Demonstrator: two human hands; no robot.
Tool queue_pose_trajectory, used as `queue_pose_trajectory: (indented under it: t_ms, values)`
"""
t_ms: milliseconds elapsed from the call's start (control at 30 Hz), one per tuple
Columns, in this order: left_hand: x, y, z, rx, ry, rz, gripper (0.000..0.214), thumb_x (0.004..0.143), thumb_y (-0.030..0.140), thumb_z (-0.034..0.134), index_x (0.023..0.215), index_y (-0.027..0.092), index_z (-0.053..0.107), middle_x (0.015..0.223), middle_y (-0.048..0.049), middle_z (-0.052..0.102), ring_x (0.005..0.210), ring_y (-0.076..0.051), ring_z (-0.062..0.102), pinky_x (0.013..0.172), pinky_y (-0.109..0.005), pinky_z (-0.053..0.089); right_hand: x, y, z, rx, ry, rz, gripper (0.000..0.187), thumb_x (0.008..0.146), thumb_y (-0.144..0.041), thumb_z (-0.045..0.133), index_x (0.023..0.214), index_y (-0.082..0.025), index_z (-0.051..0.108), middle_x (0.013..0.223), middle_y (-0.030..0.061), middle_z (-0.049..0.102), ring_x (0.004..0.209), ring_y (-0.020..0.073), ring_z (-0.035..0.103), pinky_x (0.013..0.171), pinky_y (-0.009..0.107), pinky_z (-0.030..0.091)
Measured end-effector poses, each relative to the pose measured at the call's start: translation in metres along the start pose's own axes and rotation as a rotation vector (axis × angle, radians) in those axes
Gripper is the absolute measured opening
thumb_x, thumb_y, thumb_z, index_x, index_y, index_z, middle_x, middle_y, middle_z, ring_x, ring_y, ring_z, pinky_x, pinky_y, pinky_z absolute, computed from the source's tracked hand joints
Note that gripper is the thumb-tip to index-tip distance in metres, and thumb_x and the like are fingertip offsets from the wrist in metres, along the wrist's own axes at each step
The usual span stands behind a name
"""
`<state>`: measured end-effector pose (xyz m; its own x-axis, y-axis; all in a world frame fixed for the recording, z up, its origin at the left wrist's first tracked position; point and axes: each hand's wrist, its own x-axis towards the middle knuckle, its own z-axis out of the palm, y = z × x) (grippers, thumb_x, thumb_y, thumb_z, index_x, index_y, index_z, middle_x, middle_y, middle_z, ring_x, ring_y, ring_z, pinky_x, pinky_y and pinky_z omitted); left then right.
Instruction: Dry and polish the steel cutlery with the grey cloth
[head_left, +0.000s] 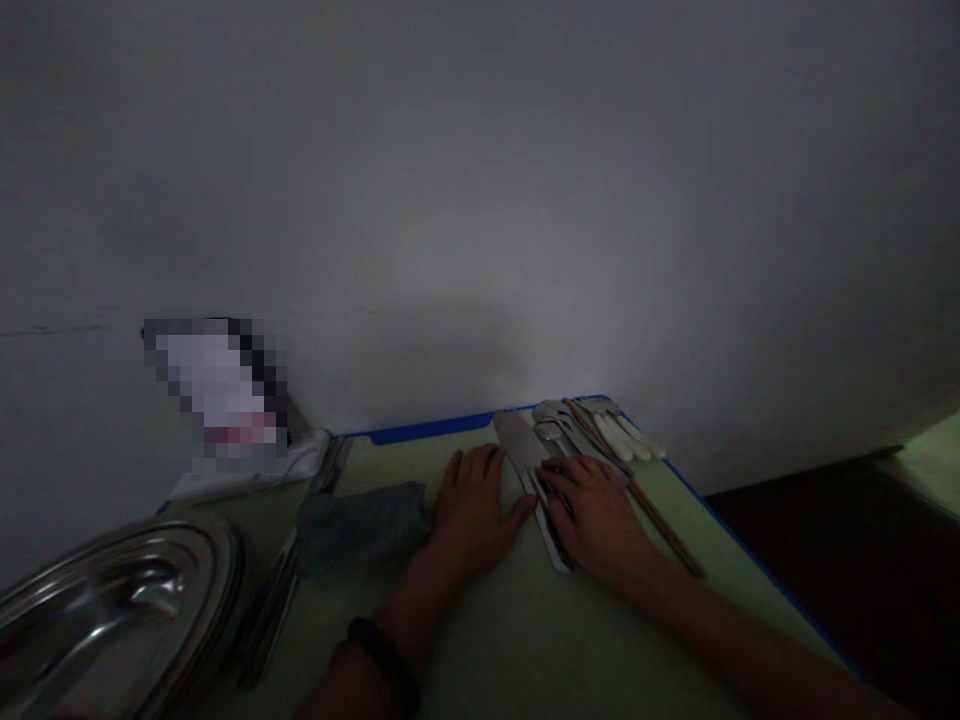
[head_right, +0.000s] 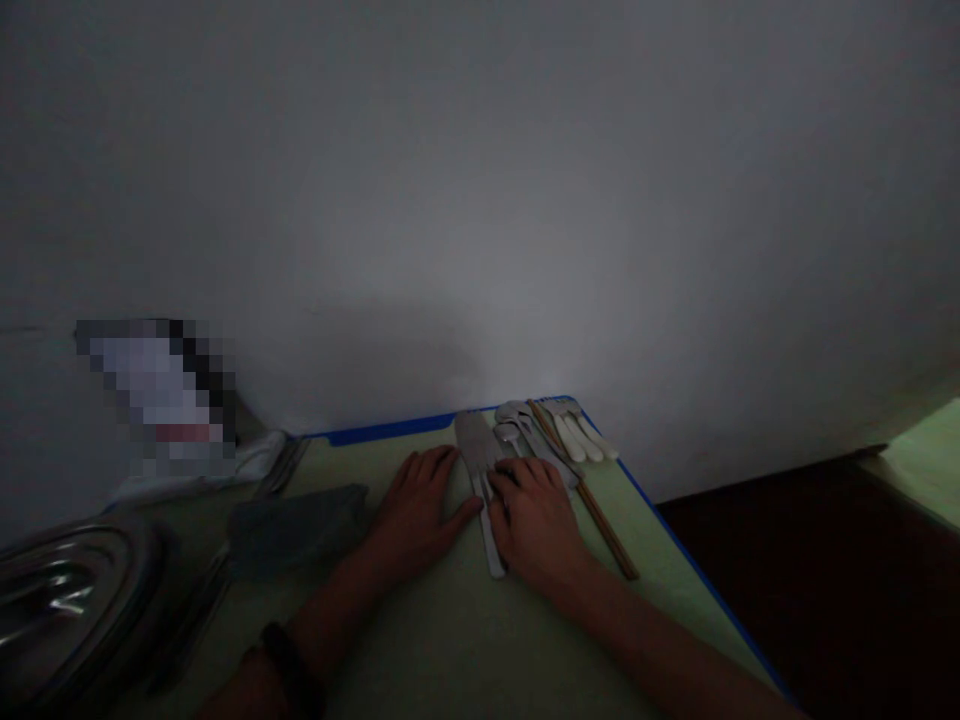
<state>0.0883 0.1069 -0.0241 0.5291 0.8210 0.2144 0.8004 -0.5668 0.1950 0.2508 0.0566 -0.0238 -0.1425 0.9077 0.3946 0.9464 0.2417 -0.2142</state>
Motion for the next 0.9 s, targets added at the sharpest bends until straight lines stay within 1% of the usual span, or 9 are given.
queue_pose_trajectory:
  t_ms: [167, 333, 433, 533, 600, 667, 767, 833, 900]
  values:
    - [-0.005, 0.001, 0.001, -0.018, 0.02, 0.005, 0.048, 0.091, 0.039, 0.033, 0.131, 0.011, 0.036, 0.134, -0.0132, 0.044, 0.126, -0.024, 0.036, 0.11, -0.045, 0.02, -0.002, -0.001, 0.001, -0.088, 0.052, -0.034, 0.033, 0.083, -0.018, 0.044, 0.112, -0.015, 0.059, 0.113, 0.0083, 0.061, 0.103, 0.0236, 0.05, 0.092, 0.041, 0.035]
    - [-0.033, 0.004, -0.006, 0.016, -0.027, -0.013, 0.041, 0.092, 0.025, 0.03, 0.128, 0.01, 0.041, 0.137, -0.0126, 0.043, 0.128, -0.024, 0.035, 0.107, -0.041, 0.03, -0.006, 0.003, 0.006, -0.137, 0.109, -0.084, 0.033, 0.084, -0.019, 0.041, 0.111, -0.014, 0.058, 0.111, 0.009, 0.062, 0.101, 0.0239, 0.053, 0.09, 0.042, 0.038]
    - [-0.059, 0.008, -0.029, 0.056, -0.144, 0.012, 0.039, 0.088, 0.015, 0.034, 0.125, 0.01, 0.045, 0.136, -0.0133, 0.044, 0.126, -0.027, 0.039, 0.093, -0.04, 0.046, -0.008, 0.004, 0.009, -0.14, 0.129, -0.125, 0.032, 0.085, -0.021, 0.041, 0.112, -0.013, 0.057, 0.111, 0.0097, 0.062, 0.101, 0.0245, 0.054, 0.089, 0.043, 0.039]
    - [-0.083, 0.011, -0.066, 0.095, -0.254, -0.045, 0.029, 0.084, 0.01, 0.037, 0.102, 0.015, 0.059, 0.101, -0.0093, 0.065, 0.092, -0.026, 0.062, 0.072, -0.039, 0.054, -0.006, -0.008, 0.011, -0.093, 0.104, -0.219, 0.035, 0.086, -0.019, 0.039, 0.116, -0.014, 0.054, 0.115, 0.0102, 0.06, 0.103, 0.0232, 0.053, 0.09, 0.042, 0.041]
    - [-0.096, 0.01, -0.089, 0.137, -0.202, -0.144, 0.025, 0.086, 0.014, 0.036, 0.094, 0.017, 0.06, 0.09, -0.0073, 0.066, 0.077, -0.024, 0.064, 0.065, -0.04, 0.055, -0.002, -0.027, 0.012, -0.048, 0.063, -0.313, 0.041, 0.084, -0.014, 0.038, 0.125, -0.015, 0.047, 0.124, 0.0096, 0.056, 0.11, 0.021, 0.051, 0.091, 0.04, 0.041]
    - [-0.108, 0.008, -0.101, 0.223, -0.148, -0.267, 0.025, 0.085, 0.012, 0.037, 0.093, 0.016, 0.06, 0.091, -0.0097, 0.065, 0.083, -0.026, 0.063, 0.064, -0.039, 0.055, 0.005, -0.05, 0.014, -0.012, 0.015, -0.421, 0.052, 0.082, -0.008, 0.036, 0.134, -0.017, 0.035, 0.135, 0.0078, 0.047, 0.117, 0.0182, 0.046, 0.093, 0.037, 0.041]
    - [-0.123, 0.0, -0.096, 0.344, -0.152, -0.369, 0.031, 0.08, 0.007, 0.04, 0.102, 0.012, 0.061, 0.104, -0.0156, 0.064, 0.093, -0.029, 0.061, 0.068, -0.039, 0.055, 0.02, -0.082, 0.017, 0.007, -0.046, -0.589, 0.058, 0.081, -0.005, 0.039, 0.136, -0.021, 0.03, 0.138, 0.0041, 0.043, 0.125, 0.0179, 0.038, 0.096, 0.035, 0.037]
    - [-0.131, -0.006, -0.08, 0.446, -0.163, -0.366, 0.046, 0.076, 0.005, 0.042, 0.121, 0.006, 0.053, 0.127, -0.0205, 0.052, 0.115, -0.033, 0.049, 0.086, -0.043, 0.049, 0.029, -0.095, 0.019, -0.038, -0.084, -0.601, 0.042, 0.082, -0.007, 0.042, 0.12, -0.022, 0.05, 0.12, 0.0035, 0.059, 0.114, 0.0198, 0.048, 0.094, 0.037, 0.036]
    - [-0.135, -0.012, -0.063, 0.536, -0.167, -0.405, 0.05, 0.077, 0.005, 0.042, 0.126, 0.003, 0.049, 0.134, -0.0229, 0.044, 0.122, -0.035, 0.043, 0.093, -0.044, 0.044, 0.032, -0.1, 0.019, -0.126, -0.093, -0.504, 0.024, 0.082, -0.011, 0.046, 0.097, -0.019, 0.062, 0.096, 0.0053, 0.067, 0.099, 0.0228, 0.055, 0.089, 0.04, 0.038]
